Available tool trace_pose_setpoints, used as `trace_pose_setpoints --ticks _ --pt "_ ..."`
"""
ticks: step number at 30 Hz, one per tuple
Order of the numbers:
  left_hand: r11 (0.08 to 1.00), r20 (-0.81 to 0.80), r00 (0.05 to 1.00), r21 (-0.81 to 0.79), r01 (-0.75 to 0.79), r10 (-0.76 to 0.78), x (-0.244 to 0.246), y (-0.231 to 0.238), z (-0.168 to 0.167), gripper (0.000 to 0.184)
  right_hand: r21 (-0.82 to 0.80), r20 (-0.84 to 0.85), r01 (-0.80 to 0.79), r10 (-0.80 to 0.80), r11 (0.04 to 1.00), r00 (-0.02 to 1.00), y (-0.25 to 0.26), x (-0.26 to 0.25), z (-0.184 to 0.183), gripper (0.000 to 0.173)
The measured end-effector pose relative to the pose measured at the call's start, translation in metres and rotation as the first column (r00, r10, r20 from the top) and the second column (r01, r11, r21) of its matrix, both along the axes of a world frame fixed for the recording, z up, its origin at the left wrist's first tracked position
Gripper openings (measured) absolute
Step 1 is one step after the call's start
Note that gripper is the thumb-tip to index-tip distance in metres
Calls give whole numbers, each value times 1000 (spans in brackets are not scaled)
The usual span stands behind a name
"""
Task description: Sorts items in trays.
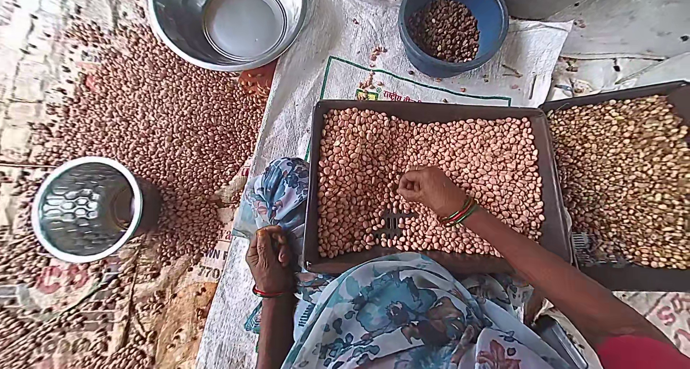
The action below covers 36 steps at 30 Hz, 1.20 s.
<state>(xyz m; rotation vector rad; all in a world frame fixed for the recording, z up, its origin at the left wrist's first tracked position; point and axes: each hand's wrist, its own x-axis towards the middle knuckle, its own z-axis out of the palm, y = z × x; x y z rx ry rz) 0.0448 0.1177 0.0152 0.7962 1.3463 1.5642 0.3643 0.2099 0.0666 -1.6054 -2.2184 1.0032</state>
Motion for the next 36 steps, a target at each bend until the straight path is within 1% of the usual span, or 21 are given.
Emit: trace_pose_setpoints --ticks 1,3,4,5,7,9,11,13,15,16,17,19,20,21,24,27,29,32,33,34,36 --pt "1000 10 1000 9 8 -9 -1 0 -1 44 -122 -160 81 -100 989 982 7 6 5 8" --pt "1000 19 1000 16 13 -13 -3 -1 -2 44 -365 -451 121 -289 923 845 23 13 9 7" --pt "1000 21 1000 12 12 -12 -4 -1 -2 44 -416 -515 92 -318 905 797 31 13 8 14" --pt "1000 24 1000 6 12 -12 -3 0 -2 44 -403 -521 96 -314 910 794 38 9 7 19" --pt "1000 24 1000 3 11 -11 -2 1 -1 45 -233 -383 159 -240 960 892 48 -8 5 18" --pt "1000 15 1000 -1 8 -8 -3 -1 -1 44 -6 -182 99 -99 995 978 48 -27 -2 21" --pt "1000 2 1000 -5 5 -5 -3 -1 -1 44 74 -51 0 3 997 999 41 -35 -3 18" --pt "1000 8 1000 -1 2 -2 -3 -1 -3 44 102 -4 -22 22 995 1000 29 -21 12 15" --pt "1000 15 1000 -3 6 -6 -4 -1 -3 45 217 26 91 -99 972 995 13 18 42 12" --pt "1000 16 1000 -6 5 -5 -4 -1 -4 45 304 102 167 -207 938 973 7 45 60 13" --pt "1000 21 1000 -8 6 -6 -5 -1 -3 45 368 201 251 -340 895 919 2 72 78 17" --pt "1000 36 999 -7 11 -11 -5 -1 -3 45 388 336 410 -541 826 771 -1 116 103 32" --pt "1000 48 999 -6 20 -20 -6 0 -3 45 396 348 450 -584 801 733 -1 130 106 31" --pt "999 63 997 0 34 -34 -6 1 -4 45 409 329 444 -582 797 744 0 138 101 25" --pt "999 61 997 -1 47 -47 -5 1 -3 45 387 178 324 -415 863 892 13 134 55 20" --pt "1000 43 999 7 30 -30 -3 0 -2 45 324 260 229 -319 918 912 20 117 18 22" --pt "1000 29 999 3 15 -15 -1 0 -1 45 364 289 285 -398 887 871 15 118 27 22" --pt "1000 22 1000 -10 6 -6 -1 1 1 46 486 304 476 -652 733 695 1 139 71 28" --pt "1000 26 1000 -11 12 -11 -2 1 0 46 489 301 516 -692 703 657 -2 147 84 30" --pt "1000 30 999 -9 21 -21 -3 1 -1 46 481 292 533 -700 696 652 -4 152 91 31" --pt "999 26 999 -3 41 -41 -4 1 -3 46 460 210 506 -643 730 736 4 157 81 25"
